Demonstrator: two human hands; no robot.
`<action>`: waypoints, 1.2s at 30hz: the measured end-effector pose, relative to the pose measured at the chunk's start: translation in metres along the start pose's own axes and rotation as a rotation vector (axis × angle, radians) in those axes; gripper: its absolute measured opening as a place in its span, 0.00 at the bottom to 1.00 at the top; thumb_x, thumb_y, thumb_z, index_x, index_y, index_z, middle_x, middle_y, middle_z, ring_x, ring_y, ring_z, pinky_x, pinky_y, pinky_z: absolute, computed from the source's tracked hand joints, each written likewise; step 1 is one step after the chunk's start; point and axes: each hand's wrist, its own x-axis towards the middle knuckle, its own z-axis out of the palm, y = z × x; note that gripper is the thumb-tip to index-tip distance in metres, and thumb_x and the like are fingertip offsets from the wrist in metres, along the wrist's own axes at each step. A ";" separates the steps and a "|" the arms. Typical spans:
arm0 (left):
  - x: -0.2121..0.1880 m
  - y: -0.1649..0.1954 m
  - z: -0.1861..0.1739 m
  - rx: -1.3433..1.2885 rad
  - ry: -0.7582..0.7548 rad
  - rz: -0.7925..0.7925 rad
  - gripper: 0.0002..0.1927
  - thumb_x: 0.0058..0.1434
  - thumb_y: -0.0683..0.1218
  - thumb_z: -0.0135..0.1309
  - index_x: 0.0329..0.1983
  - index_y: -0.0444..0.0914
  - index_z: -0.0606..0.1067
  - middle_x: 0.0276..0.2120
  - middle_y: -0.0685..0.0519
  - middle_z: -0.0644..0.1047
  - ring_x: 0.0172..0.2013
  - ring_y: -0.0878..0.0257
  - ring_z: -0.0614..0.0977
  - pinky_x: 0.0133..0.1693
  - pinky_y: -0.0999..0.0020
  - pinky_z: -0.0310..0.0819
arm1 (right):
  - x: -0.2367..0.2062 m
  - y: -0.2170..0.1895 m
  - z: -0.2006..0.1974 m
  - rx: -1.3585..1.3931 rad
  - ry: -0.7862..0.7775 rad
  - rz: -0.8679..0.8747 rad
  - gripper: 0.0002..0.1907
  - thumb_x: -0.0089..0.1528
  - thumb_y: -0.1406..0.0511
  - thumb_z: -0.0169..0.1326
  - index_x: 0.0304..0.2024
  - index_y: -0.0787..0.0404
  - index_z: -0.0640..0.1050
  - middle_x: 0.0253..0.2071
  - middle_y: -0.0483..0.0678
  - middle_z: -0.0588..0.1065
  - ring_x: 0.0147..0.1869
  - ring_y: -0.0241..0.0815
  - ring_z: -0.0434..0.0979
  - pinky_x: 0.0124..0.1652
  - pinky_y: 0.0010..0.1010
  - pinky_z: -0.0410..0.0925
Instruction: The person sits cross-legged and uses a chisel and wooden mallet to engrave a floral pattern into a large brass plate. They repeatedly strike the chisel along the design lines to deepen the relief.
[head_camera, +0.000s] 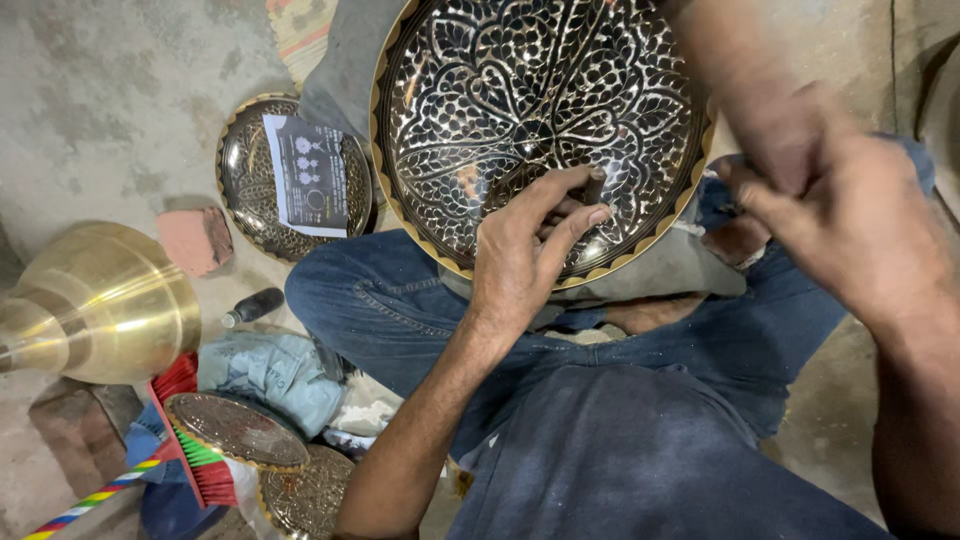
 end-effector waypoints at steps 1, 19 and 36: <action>0.001 0.000 0.000 0.012 0.003 -0.001 0.18 0.68 0.48 0.59 0.59 0.38 0.76 0.45 0.49 0.84 0.42 0.65 0.88 0.38 0.71 0.88 | 0.000 0.000 -0.001 -0.183 -0.046 -0.056 0.18 0.63 0.61 0.62 0.50 0.60 0.72 0.33 0.53 0.78 0.35 0.46 0.82 0.36 0.37 0.76; -0.001 0.009 -0.007 0.007 -0.013 -0.009 0.18 0.67 0.47 0.60 0.59 0.38 0.77 0.49 0.50 0.84 0.42 0.65 0.87 0.42 0.71 0.86 | -0.007 0.008 0.000 -0.279 -0.027 -0.228 0.18 0.62 0.62 0.61 0.50 0.60 0.71 0.37 0.55 0.81 0.37 0.50 0.84 0.36 0.39 0.75; -0.002 0.008 -0.010 0.058 -0.022 0.001 0.18 0.67 0.49 0.60 0.58 0.38 0.77 0.48 0.49 0.83 0.43 0.63 0.88 0.44 0.69 0.86 | -0.016 0.010 0.016 -0.525 -0.143 -0.128 0.15 0.63 0.59 0.61 0.46 0.57 0.73 0.32 0.49 0.78 0.34 0.44 0.83 0.39 0.35 0.75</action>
